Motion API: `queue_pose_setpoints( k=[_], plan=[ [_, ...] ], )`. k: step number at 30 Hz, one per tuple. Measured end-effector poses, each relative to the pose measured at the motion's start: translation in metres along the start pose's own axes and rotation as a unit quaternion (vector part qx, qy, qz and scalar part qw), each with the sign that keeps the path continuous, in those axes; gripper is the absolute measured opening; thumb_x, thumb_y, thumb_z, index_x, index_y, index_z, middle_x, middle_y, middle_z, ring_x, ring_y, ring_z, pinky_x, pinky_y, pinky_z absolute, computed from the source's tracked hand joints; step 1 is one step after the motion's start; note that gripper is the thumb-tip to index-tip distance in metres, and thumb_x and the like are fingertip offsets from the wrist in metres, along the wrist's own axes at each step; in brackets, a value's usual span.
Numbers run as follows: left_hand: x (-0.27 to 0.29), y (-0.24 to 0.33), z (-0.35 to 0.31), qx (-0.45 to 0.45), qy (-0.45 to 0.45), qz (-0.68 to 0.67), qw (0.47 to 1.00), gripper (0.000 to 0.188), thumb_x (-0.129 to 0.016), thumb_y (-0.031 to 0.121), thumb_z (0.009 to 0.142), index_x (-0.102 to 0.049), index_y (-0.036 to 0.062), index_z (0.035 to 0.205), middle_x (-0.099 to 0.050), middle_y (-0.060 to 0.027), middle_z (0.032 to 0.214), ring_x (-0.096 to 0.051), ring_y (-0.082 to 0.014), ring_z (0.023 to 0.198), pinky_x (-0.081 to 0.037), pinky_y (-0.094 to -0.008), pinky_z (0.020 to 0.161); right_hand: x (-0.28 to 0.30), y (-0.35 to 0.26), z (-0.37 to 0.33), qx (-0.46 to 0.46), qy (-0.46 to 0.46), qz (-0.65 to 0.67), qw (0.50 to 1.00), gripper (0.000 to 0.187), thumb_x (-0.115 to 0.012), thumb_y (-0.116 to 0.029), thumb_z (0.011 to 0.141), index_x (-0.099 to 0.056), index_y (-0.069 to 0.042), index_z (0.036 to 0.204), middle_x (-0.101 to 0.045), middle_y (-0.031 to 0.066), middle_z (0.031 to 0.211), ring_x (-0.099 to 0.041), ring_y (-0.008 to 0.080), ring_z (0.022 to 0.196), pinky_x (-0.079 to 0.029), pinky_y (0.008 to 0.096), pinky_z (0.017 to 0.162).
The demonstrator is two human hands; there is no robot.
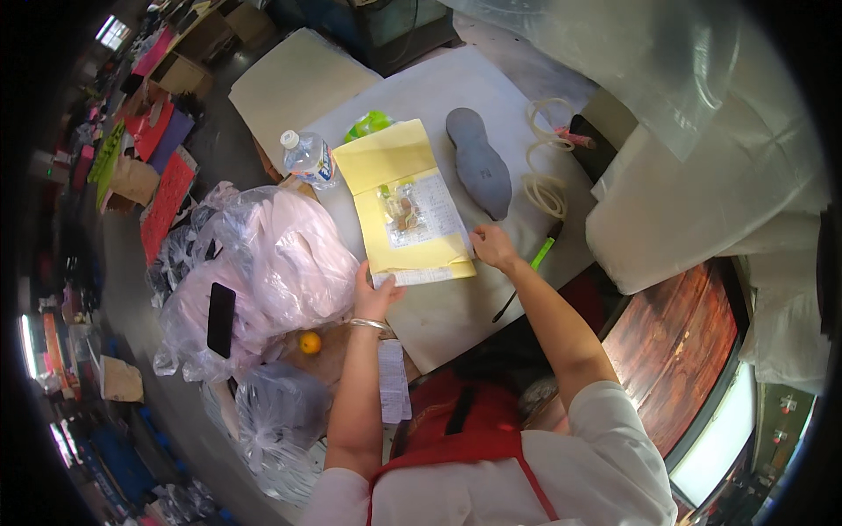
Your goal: The person places gray shoe insole-shaped parts into a clear plastic bag, then ties the bag closed. The person then writes on a yellow notepad with a red pen. The person then picks up the tied bag and places it on a pile of other bags.
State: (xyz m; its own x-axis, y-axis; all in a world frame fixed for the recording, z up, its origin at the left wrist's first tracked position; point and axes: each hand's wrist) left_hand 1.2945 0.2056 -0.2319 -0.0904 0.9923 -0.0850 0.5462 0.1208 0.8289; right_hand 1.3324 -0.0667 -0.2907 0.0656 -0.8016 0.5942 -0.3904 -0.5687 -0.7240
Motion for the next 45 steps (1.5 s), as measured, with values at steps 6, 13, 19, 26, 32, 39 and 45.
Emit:
queue_pose_setpoints(
  k=[6,13,19,26,32,39,45],
  plan=[
    [0.012,0.026,0.017,0.078,-0.008,-0.368,0.926,0.020,-0.049,-0.005,0.084,-0.048,-0.0125,0.103,-0.057,-0.0234,0.108,-0.051,-0.0391,0.118,-0.042,-0.0493,0.105,-0.006,-0.008,0.013,-0.112,-0.070,0.144,0.981,0.050,-0.067,-0.040,0.080,-0.063,0.007,0.063,-0.060,0.0149,0.057,-0.059,0.0238,0.051,-0.048,0.0368,0.051],
    [0.011,0.046,0.027,0.049,-0.001,-0.508,0.860,0.016,-0.044,-0.009,0.082,-0.050,-0.0176,0.094,-0.056,-0.0287,0.112,-0.046,-0.0397,0.124,-0.037,-0.0503,0.110,-0.024,-0.024,0.027,0.007,0.113,0.085,0.990,0.046,-0.072,-0.038,0.077,-0.062,0.007,0.066,-0.059,0.0095,0.060,-0.054,0.0160,0.048,-0.047,0.0333,0.046],
    [0.009,-0.013,0.021,0.033,0.036,-0.181,0.982,0.019,-0.045,-0.002,0.084,-0.052,0.0004,0.102,-0.059,-0.0159,0.105,-0.062,-0.0283,0.101,-0.051,-0.0405,0.087,-0.012,-0.043,0.043,-0.135,-0.006,0.214,0.967,0.040,-0.078,-0.030,0.073,-0.061,0.005,0.064,-0.056,0.0076,0.060,-0.052,0.0152,0.048,-0.042,0.0313,0.039],
    [-0.001,-0.093,-0.017,-0.082,0.095,0.070,0.990,0.035,-0.048,-0.002,0.086,-0.052,0.0019,0.121,-0.059,-0.0072,0.100,-0.065,-0.0180,0.088,-0.053,-0.0275,0.072,-0.019,-0.061,0.048,-0.106,-0.040,0.063,0.992,0.044,-0.081,-0.037,0.071,-0.061,0.001,0.065,-0.055,0.0047,0.059,-0.044,0.0121,0.045,-0.034,0.0311,0.041],
    [0.034,-0.083,-0.084,-0.109,0.061,0.125,0.984,0.031,-0.049,0.000,0.088,-0.057,0.0012,0.118,-0.061,-0.0103,0.100,-0.065,-0.0181,0.085,-0.053,-0.0287,0.075,-0.035,-0.062,0.044,-0.069,-0.008,0.156,0.985,0.038,-0.080,-0.027,0.068,-0.062,0.005,0.078,-0.062,0.0097,0.074,-0.058,0.0166,0.066,-0.046,0.0310,0.057],
    [0.091,-0.108,-0.127,-0.151,0.187,0.385,0.891,0.034,-0.059,0.006,0.081,-0.059,0.0045,0.115,-0.059,-0.0164,0.104,-0.060,-0.0321,0.087,-0.050,-0.0384,0.076,-0.039,-0.050,0.054,0.007,0.107,-0.086,0.990,0.050,-0.073,-0.034,0.060,-0.064,0.010,0.081,-0.067,0.0219,0.082,-0.066,0.0247,0.079,-0.050,0.0366,0.075],
    [0.092,-0.128,-0.141,-0.071,0.199,0.470,0.857,0.055,-0.070,0.018,0.076,-0.049,0.0061,0.126,-0.053,-0.0180,0.114,-0.053,-0.0366,0.105,-0.043,-0.0443,0.091,-0.029,-0.047,0.071,-0.148,-0.039,0.301,0.941,0.043,-0.079,-0.014,0.075,-0.056,0.007,0.104,-0.063,0.0138,0.095,-0.063,0.0247,0.076,-0.051,0.0352,0.066]
  ],
)
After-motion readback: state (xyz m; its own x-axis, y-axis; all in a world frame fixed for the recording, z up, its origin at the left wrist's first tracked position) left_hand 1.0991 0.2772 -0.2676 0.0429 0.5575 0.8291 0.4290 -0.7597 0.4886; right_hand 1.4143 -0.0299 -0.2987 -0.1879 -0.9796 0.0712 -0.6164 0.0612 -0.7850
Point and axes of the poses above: each hand's wrist, its own z-axis towards the middle knuckle, its own x-axis out of the back of the hand, y = z × x
